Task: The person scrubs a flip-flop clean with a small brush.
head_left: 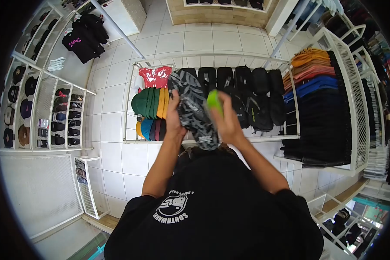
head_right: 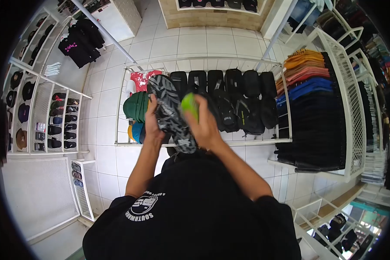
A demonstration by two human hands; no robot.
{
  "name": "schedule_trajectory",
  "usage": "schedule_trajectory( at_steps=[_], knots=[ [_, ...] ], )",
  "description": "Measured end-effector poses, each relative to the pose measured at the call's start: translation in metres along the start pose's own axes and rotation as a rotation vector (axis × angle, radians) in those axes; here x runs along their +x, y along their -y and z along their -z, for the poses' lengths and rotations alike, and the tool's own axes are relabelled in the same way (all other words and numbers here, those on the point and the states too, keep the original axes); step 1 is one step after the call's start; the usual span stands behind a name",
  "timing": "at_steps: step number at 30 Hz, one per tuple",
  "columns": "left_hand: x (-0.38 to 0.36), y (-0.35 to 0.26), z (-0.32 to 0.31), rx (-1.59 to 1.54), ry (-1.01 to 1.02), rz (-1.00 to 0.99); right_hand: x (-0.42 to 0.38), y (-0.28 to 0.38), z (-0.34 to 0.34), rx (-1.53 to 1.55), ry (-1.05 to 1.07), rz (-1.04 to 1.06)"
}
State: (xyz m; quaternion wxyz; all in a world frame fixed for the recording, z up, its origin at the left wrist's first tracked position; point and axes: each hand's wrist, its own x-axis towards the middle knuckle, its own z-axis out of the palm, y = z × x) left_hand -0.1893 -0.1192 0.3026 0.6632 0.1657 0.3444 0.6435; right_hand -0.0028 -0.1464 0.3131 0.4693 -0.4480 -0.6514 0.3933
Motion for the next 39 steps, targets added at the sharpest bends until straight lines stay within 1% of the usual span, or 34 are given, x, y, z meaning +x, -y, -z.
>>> schedule_trajectory(
  at_steps=[1, 2, 4, 5, 6, 7, 8, 9, 10, 11, 13, 14, 15, 16, 17, 18, 19, 20, 21, 22, 23, 24, 25, 26, 27, 28, 30, 31, 32, 33, 34, 35, 37, 39],
  knots=[
    [0.000, 0.013, 0.000, -0.090, 0.065, 0.043, 0.025, 0.010, 0.007, 0.024, -0.027, -0.025],
    [-0.010, 0.018, -0.013, 0.016, 0.026, 0.028, 0.045, 0.021, 0.015, 0.046, -0.053, -0.044],
    [-0.011, 0.027, -0.016, -0.065, -0.011, 0.036, 0.053, 0.021, 0.017, 0.001, -0.041, -0.033],
    [-0.006, 0.023, -0.012, -0.092, 0.008, -0.005, 0.055, 0.021, 0.016, -0.042, -0.026, -0.026],
    [0.001, 0.015, -0.004, -0.120, 0.024, -0.044, 0.040, 0.016, 0.010, -0.039, -0.024, -0.028],
    [0.016, 0.005, 0.018, -0.218, 0.052, 0.025, 0.012, 0.009, 0.002, 0.004, 0.008, -0.024],
    [0.025, -0.006, 0.027, -0.265, 0.017, 0.019, -0.010, 0.005, -0.003, 0.045, 0.044, -0.020],
    [0.027, -0.015, 0.035, -0.304, 0.067, -0.001, -0.024, 0.006, -0.003, 0.045, 0.059, -0.017],
    [0.027, -0.021, 0.039, -0.337, 0.118, -0.021, -0.035, 0.009, -0.001, 0.040, 0.093, -0.079],
    [0.024, -0.020, 0.040, -0.334, 0.111, -0.023, -0.042, 0.010, 0.000, 0.036, 0.120, -0.145],
    [0.020, -0.011, 0.036, -0.401, 0.018, -0.029, -0.032, 0.017, 0.006, 0.051, 0.123, -0.205],
    [0.019, -0.008, 0.034, -0.402, 0.022, -0.024, -0.024, 0.020, 0.011, 0.058, 0.127, -0.256],
    [0.018, -0.005, 0.033, -0.403, 0.037, -0.012, -0.018, 0.010, 0.014, 0.203, 0.191, -0.283],
    [0.019, -0.003, 0.033, -0.402, 0.052, -0.003, -0.017, 0.011, 0.020, 0.201, 0.189, -0.278],
    [0.025, -0.001, 0.041, -0.289, 0.040, -0.048, -0.015, 0.014, 0.026, 0.106, 0.169, -0.244],
    [0.028, 0.002, 0.051, -0.290, 0.042, -0.053, -0.013, 0.018, 0.032, 0.013, 0.149, -0.211],
    [0.022, -0.002, 0.048, 0.104, -0.070, -0.227, -0.011, 0.025, 0.041, 0.036, 0.156, -0.265],
    [0.012, -0.008, 0.043, 0.501, -0.183, -0.391, -0.013, 0.023, 0.048, 0.037, 0.156, -0.269],
    [-0.007, -0.012, 0.017, 0.898, -0.142, -0.808, -0.012, 0.020, 0.055, -0.068, 0.194, -0.216],
    [-0.021, -0.029, -0.005, 0.898, -0.135, -0.806, -0.011, 0.018, 0.059, -0.175, 0.228, -0.163],
    [-0.036, -0.045, -0.024, 1.360, 0.115, -0.920, -0.010, 0.022, 0.063, -0.248, 0.247, -0.065],
    [-0.046, -0.050, -0.032, 1.816, 0.389, -0.999, -0.009, 0.025, 0.066, -0.249, 0.254, -0.074],
    [-0.046, -0.045, -0.029, 1.815, 0.379, -0.992, -0.005, 0.027, 0.068, -0.229, 0.360, -0.081],
    [-0.042, -0.039, -0.026, 1.891, 0.547, -0.859, -0.003, 0.028, 0.068, -0.208, 0.466, -0.084],
    [-0.039, -0.035, -0.022, 1.955, 0.716, -0.721, -0.003, 0.028, 0.067, -0.236, 0.497, -0.110],
    [-0.037, -0.033, -0.018, 1.958, 0.705, -0.723, -0.002, 0.029, 0.067, -0.236, 0.503, -0.103],
    [-0.031, -0.029, -0.013, 2.050, 0.760, -0.577, -0.001, 0.029, 0.072, -0.338, 0.396, -0.007],
    [-0.033, -0.029, -0.012, 1.909, 0.737, -0.726, -0.001, 0.029, 0.078, -0.339, 0.395, -0.006],
    [-0.035, -0.027, -0.011, 1.906, 0.735, -0.723, -0.003, 0.030, 0.087, -0.341, 0.260, -0.036],
    [-0.038, -0.028, -0.011, 1.934, 0.684, -0.696, -0.002, 0.032, 0.091, -0.340, 0.129, -0.063],
    [-0.039, -0.029, -0.013, 1.962, 0.634, -0.669, -0.001, 0.037, 0.091, -0.338, 0.135, -0.062],
    [-0.038, -0.027, -0.012, 1.963, 0.630, -0.664, -0.001, 0.042, 0.089, -0.390, 0.143, 0.022],
    [-0.034, -0.021, -0.013, 1.945, 0.627, -0.765, 0.001, 0.046, 0.080, -0.468, 0.201, 0.200],
    [-0.032, -0.022, -0.018, 1.946, 0.647, -0.789, 0.000, 0.042, 0.074, -0.499, 0.230, 0.238]
  ],
)
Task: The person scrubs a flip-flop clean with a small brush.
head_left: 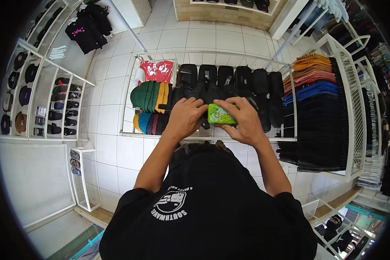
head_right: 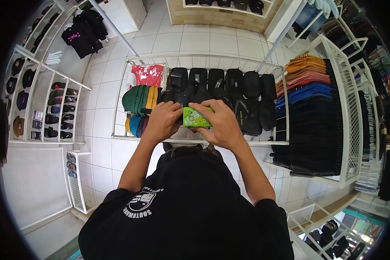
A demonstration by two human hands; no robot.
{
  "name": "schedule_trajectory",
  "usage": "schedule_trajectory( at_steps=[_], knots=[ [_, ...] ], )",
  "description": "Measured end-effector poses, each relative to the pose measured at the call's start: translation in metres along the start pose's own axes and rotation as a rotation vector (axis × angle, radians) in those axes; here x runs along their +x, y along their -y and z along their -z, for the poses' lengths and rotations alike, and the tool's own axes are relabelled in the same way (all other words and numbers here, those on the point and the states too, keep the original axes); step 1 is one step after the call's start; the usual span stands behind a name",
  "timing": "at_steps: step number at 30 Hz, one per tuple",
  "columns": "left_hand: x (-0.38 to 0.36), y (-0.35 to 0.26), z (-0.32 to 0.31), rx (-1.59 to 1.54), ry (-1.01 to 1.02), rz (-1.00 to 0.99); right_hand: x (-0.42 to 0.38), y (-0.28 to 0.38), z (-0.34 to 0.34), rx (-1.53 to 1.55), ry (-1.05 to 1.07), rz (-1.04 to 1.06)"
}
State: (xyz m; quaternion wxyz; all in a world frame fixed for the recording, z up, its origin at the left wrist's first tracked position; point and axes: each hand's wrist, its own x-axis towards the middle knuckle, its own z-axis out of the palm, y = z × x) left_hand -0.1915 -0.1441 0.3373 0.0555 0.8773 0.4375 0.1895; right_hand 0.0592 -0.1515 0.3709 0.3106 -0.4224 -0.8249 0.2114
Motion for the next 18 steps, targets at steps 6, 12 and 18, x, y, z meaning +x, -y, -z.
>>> schedule_trajectory(
  at_steps=[6, 12, 18],
  knots=[
    [-0.014, 0.019, 0.004, -0.059, -0.032, 0.103, -0.027, -0.048, 0.019, -0.186, 0.048, -0.111],
    [-0.008, 0.013, -0.004, -0.151, -0.156, 0.096, -0.016, -0.028, 0.007, 0.213, -0.097, 0.027],
    [-0.006, 0.012, -0.005, -0.268, -0.197, 0.115, -0.026, -0.038, 0.001, 0.617, -0.145, -0.167]
  ],
)
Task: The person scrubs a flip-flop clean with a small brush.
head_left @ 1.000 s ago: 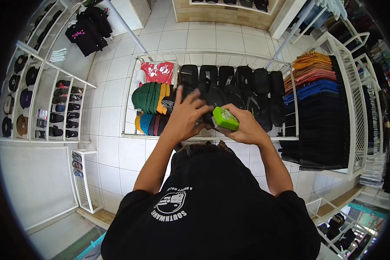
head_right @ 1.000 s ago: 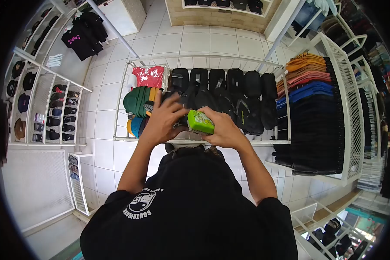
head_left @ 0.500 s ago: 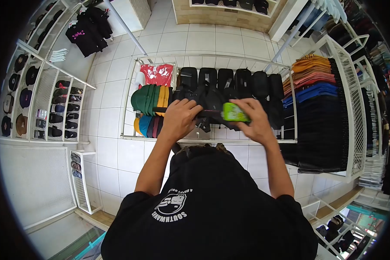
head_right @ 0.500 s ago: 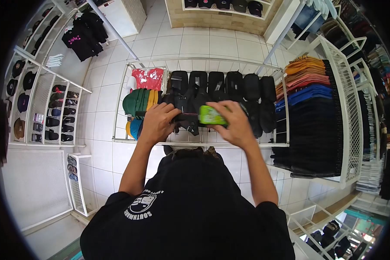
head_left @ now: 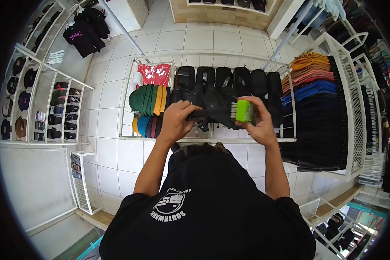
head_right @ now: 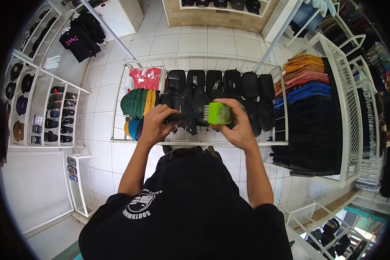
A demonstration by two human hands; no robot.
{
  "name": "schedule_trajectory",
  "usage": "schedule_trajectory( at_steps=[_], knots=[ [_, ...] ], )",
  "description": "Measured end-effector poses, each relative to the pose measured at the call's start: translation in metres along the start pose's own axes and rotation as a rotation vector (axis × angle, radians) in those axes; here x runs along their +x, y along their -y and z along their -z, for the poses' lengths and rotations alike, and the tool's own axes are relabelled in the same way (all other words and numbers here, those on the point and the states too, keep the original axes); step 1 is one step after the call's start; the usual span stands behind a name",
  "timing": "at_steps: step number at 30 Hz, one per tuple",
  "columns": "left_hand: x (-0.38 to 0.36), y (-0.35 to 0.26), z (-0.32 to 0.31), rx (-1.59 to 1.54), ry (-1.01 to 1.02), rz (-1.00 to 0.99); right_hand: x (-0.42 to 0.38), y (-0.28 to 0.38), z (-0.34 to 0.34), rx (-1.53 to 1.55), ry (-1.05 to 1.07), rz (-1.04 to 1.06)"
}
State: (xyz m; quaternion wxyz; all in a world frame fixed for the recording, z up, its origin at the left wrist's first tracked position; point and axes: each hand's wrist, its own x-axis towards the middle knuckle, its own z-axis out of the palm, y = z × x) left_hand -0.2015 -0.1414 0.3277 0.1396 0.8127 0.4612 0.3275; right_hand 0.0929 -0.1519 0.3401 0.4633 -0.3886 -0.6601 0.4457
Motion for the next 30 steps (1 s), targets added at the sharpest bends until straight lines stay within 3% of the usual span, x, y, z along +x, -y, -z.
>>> schedule_trajectory(
  at_steps=[1, 4, 7, 9, 10, 11, 13, 14, 17, 19, 20, 22, 23, 24, 26, 27, 29, 30],
  knots=[
    [0.000, -0.001, -0.001, 0.002, 0.006, -0.003, 0.005, 0.005, -0.006, 0.043, 0.039, 0.033],
    [-0.002, 0.001, -0.003, -0.169, -0.101, 0.026, -0.001, -0.033, 0.001, 0.170, 0.002, -0.128],
    [-0.002, 0.006, -0.004, -0.285, -0.126, 0.087, 0.005, -0.034, 0.014, -0.082, 0.025, -0.069],
    [-0.001, -0.003, -0.001, -0.207, -0.066, 0.033, 0.012, -0.001, -0.008, 0.311, -0.044, 0.014],
    [-0.002, -0.007, -0.005, -0.401, -0.094, 0.122, 0.011, -0.005, -0.017, 0.349, -0.006, 0.000],
    [-0.002, -0.003, -0.006, -0.399, -0.088, 0.108, 0.010, -0.022, -0.022, 0.417, -0.041, -0.013],
    [-0.005, 0.007, -0.010, -0.366, -0.163, 0.065, 0.007, -0.039, -0.003, 0.012, 0.078, -0.129],
    [-0.009, 0.008, -0.011, -0.529, -0.148, 0.181, 0.006, -0.041, -0.002, 0.010, 0.075, -0.124],
    [-0.007, 0.007, -0.015, -0.384, -0.132, 0.062, 0.005, -0.028, -0.007, 0.244, 0.000, -0.090],
    [-0.013, 0.006, -0.022, -0.434, -0.059, 0.146, 0.018, -0.012, -0.028, 0.427, -0.047, -0.022],
    [-0.012, 0.002, -0.026, -0.652, -0.141, 0.273, 0.016, -0.034, -0.042, 0.445, -0.110, 0.012],
    [-0.008, -0.003, -0.027, -1.009, -0.275, 0.409, 0.009, -0.057, -0.041, 0.179, 0.087, -0.066],
    [-0.006, -0.003, -0.023, -1.008, -0.272, 0.406, 0.003, -0.060, -0.040, -0.022, 0.174, -0.130],
    [-0.004, -0.003, -0.021, -0.944, -0.240, 0.388, 0.003, -0.065, -0.040, -0.024, 0.178, -0.131],
    [-0.009, 0.010, -0.026, -0.749, -0.177, 0.388, 0.016, -0.045, -0.046, 0.344, -0.111, -0.010],
    [-0.013, 0.011, -0.030, -0.745, -0.172, 0.405, 0.027, -0.025, -0.045, 0.344, -0.151, -0.015],
    [-0.007, 0.009, -0.041, -0.953, -0.258, 0.380, 0.042, -0.013, -0.063, 0.391, -0.167, 0.011],
    [-0.008, 0.009, -0.047, -1.091, -0.346, 0.459, 0.040, -0.023, -0.074, 0.419, -0.137, 0.017]
  ],
)
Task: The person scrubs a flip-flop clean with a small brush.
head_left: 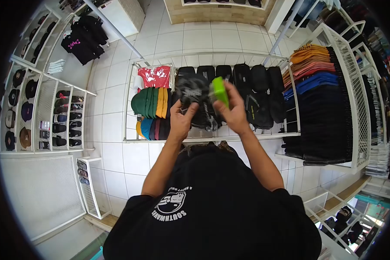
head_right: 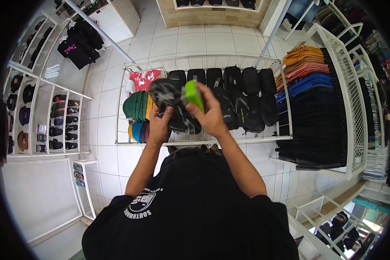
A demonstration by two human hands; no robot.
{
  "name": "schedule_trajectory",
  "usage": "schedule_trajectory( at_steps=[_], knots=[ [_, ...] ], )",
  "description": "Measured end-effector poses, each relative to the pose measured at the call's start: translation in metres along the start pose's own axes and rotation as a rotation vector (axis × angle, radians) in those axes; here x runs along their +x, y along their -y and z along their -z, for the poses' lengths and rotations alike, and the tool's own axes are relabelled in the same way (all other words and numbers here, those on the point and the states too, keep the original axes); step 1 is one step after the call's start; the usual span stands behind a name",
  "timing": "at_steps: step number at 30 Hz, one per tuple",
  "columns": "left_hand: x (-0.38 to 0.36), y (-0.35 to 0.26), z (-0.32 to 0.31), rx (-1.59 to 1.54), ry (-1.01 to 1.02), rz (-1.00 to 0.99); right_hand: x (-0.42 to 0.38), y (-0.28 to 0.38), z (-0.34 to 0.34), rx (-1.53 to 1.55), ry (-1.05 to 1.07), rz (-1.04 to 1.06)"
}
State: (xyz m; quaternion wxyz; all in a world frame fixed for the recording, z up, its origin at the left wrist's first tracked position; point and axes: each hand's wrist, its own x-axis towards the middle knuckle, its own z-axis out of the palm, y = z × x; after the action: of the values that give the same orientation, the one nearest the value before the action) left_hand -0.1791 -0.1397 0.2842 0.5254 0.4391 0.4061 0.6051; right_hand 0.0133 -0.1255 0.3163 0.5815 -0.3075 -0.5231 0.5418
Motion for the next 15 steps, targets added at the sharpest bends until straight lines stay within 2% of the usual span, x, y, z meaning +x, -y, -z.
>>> schedule_trajectory(
  at_steps=[1, 3, 6, 7, 10, 12, 13, 15],
  knots=[
    [0.004, 0.000, 0.006, 0.004, 0.007, -0.011, -0.008, -0.013, 0.007, -0.256, 0.025, 0.024],
    [0.008, -0.003, 0.020, -0.295, -0.043, 0.120, -0.028, -0.022, 0.029, -0.409, 0.144, -0.162],
    [0.007, -0.012, 0.029, -0.354, -0.074, 0.173, -0.028, -0.016, 0.034, -0.446, 0.127, -0.144],
    [0.006, -0.011, 0.031, -0.381, -0.078, 0.217, -0.015, -0.005, 0.019, -0.359, 0.082, -0.041],
    [0.000, -0.003, 0.019, -0.349, -0.094, 0.183, 0.021, 0.011, -0.028, -0.225, 0.019, -0.002],
    [0.001, -0.011, 0.021, -0.456, -0.129, 0.232, 0.028, 0.001, -0.043, -0.483, 0.061, 0.059],
    [0.005, -0.013, 0.031, -0.456, -0.127, 0.229, 0.018, 0.001, -0.043, -0.484, 0.062, 0.062],
    [0.011, -0.018, 0.057, -0.528, -0.114, 0.184, -0.015, 0.003, -0.031, -0.660, 0.217, -0.010]
  ],
)
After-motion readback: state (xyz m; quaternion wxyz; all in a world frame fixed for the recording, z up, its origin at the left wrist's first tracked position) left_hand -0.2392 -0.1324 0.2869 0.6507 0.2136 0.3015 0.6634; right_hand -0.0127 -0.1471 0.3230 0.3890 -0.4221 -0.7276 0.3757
